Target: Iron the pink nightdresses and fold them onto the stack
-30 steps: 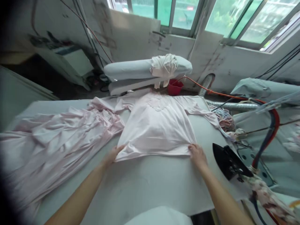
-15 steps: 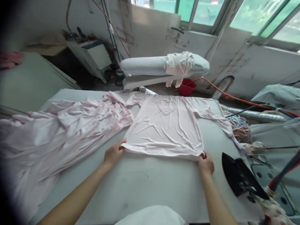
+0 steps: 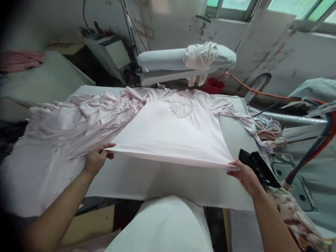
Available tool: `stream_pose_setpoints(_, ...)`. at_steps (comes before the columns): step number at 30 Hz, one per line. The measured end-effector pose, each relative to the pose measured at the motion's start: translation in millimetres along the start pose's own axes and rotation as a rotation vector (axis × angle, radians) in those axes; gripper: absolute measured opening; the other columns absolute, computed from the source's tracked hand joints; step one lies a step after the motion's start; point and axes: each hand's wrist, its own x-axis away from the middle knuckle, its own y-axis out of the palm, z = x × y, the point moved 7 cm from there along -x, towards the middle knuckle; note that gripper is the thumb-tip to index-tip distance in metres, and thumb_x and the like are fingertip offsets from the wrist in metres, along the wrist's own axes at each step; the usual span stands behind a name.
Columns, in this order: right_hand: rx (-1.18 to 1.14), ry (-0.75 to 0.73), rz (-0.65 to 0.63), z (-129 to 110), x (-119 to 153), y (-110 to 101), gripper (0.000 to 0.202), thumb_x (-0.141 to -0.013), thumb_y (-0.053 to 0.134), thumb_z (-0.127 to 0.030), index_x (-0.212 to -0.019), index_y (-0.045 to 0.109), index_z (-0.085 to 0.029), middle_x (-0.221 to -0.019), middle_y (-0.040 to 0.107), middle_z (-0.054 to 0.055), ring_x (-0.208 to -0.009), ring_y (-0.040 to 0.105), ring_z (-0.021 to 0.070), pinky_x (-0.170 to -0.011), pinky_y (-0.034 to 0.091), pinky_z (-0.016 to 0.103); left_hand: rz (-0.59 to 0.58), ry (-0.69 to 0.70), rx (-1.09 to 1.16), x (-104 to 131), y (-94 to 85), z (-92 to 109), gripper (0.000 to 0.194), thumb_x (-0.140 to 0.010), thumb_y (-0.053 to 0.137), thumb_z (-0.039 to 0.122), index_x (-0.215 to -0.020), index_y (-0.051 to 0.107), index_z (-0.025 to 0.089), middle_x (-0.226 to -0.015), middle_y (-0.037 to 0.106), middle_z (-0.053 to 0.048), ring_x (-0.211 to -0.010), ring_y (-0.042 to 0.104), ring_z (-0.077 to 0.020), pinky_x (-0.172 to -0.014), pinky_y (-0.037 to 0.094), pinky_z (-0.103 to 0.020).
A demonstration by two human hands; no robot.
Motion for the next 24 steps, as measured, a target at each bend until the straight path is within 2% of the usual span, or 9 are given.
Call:
stream_pose_setpoints(2, 0.017, 0.108, -0.036, 21.0, 12.9, -5.8, 0.047, -0.062, 0.088, -0.053, -0.091, 0.077, -0.017, -0.101, 0.074, 0.01, -0.082, 0.071, 0.022, -0.078, 0.063, 0.037, -0.008, -0.05, -0.122, 26.8, -3.4, -17.0, 0.042, -0.071, 0.048, 0.032, -0.1, 0.074, 0.02, -0.05, 0.054, 0.003, -0.048, 0.053, -0.0166, -0.05, 0.044, -0.026)
stream_pose_setpoints(5, 0.027, 0.229, -0.082, 62.7, 34.9, -14.4, 0.051, -0.06, 0.09, -0.046, -0.1, 0.076, -0.018, -0.111, 0.073, 0.011, -0.085, 0.074, 0.0235, -0.074, 0.063, 0.034, -0.058, -0.104, -0.317, 65.6, -0.8, -48.1, 0.039, -0.07, 0.048, 0.03, -0.096, 0.075, 0.021, -0.056, 0.06, 0.0, -0.056, 0.058, -0.0193, -0.055, 0.047, -0.027)
stream_pose_setpoints(10, 0.446, 0.41, -0.139, 126.1, 57.4, -27.5, 0.036, -0.069, 0.077, -0.042, -0.094, 0.07, -0.018, -0.076, 0.073, 0.008, -0.065, 0.071, 0.0232, -0.044, 0.047, 0.024, -0.102, -0.115, -0.49, 103.8, 20.9, -85.0, 0.032, -0.073, 0.048, 0.025, -0.091, 0.075, 0.024, -0.1, 0.076, -0.006, -0.098, 0.069, -0.0267, -0.082, 0.053, -0.031)
stream_pose_setpoints(13, 0.797, 0.164, -0.145, 89.2, 36.4, -38.0, 0.035, -0.069, 0.073, -0.05, -0.088, 0.069, -0.02, -0.076, 0.073, 0.009, -0.071, 0.07, 0.0251, -0.058, 0.055, 0.033, -0.077, -0.213, -0.523, 111.9, 34.6, -93.8, 0.027, -0.082, 0.05, 0.031, -0.092, 0.073, 0.022, -0.106, 0.075, -0.01, -0.1, 0.068, -0.028, -0.083, 0.051, -0.032)
stream_pose_setpoints(15, 0.931, -0.273, 0.086, 20.2, 14.4, -54.0, 0.048, -0.077, 0.063, -0.061, -0.104, 0.07, -0.021, -0.109, 0.073, 0.016, -0.107, 0.066, 0.0329, -0.089, 0.055, 0.046, -0.043, -0.269, -0.55, 116.3, 41.9, -91.2, 0.025, -0.085, 0.055, 0.04, -0.088, 0.07, 0.02, -0.102, 0.074, -0.012, -0.097, 0.068, -0.0289, -0.08, 0.05, -0.032)
stream_pose_setpoints(17, 0.986, -0.548, 0.41, -40.7, 0.7, -79.1, 0.063, -0.083, 0.05, -0.07, -0.122, 0.064, -0.022, -0.13, 0.062, 0.02, -0.133, 0.049, 0.0401, -0.107, 0.041, 0.06, 0.034, -0.288, -0.57, 122.1, 44.7, -83.3, 0.026, -0.088, 0.057, 0.042, -0.09, 0.067, 0.018, -0.1, 0.073, -0.014, -0.096, 0.067, -0.0291, -0.078, 0.047, -0.032)
stream_pose_setpoints(19, 1.053, -0.445, 0.523, -63.2, -19.3, -101.3, 0.063, -0.079, 0.046, -0.076, -0.11, 0.067, -0.026, -0.114, 0.065, 0.025, -0.124, 0.053, 0.0468, -0.103, 0.037, 0.069, 0.122, -0.29, -0.551, 129.4, 43.9, -76.5, 0.026, -0.092, 0.054, 0.037, -0.102, 0.065, 0.015, -0.103, 0.072, -0.016, -0.097, 0.067, -0.0279, -0.077, 0.045, -0.031)
stream_pose_setpoints(22, 1.131, -0.152, 0.176, -38.0, -40.9, -98.6, 0.047, -0.064, 0.046, -0.082, -0.062, 0.056, -0.035, -0.058, 0.053, 0.016, -0.066, 0.06, 0.0373, -0.074, 0.045, 0.064, 0.181, -0.303, -0.481, 138.8, 40.6, -78.7, 0.029, -0.097, 0.048, 0.029, -0.117, 0.06, 0.013, -0.105, 0.072, -0.016, -0.095, 0.067, -0.0249, -0.075, 0.042, -0.03)
stream_pose_setpoints(24, 1.127, -0.152, -0.016, -13.9, -33.1, -73.6, 0.041, -0.054, 0.054, -0.079, -0.054, 0.051, -0.039, -0.05, 0.048, 0.013, -0.051, 0.053, 0.0309, -0.065, 0.045, 0.059, 0.181, -0.297, -0.441, 141.3, 37.7, -86.4, 0.028, -0.098, 0.046, 0.027, -0.119, 0.061, 0.015, -0.104, 0.072, -0.013, -0.094, 0.067, -0.023, -0.074, 0.041, -0.03)
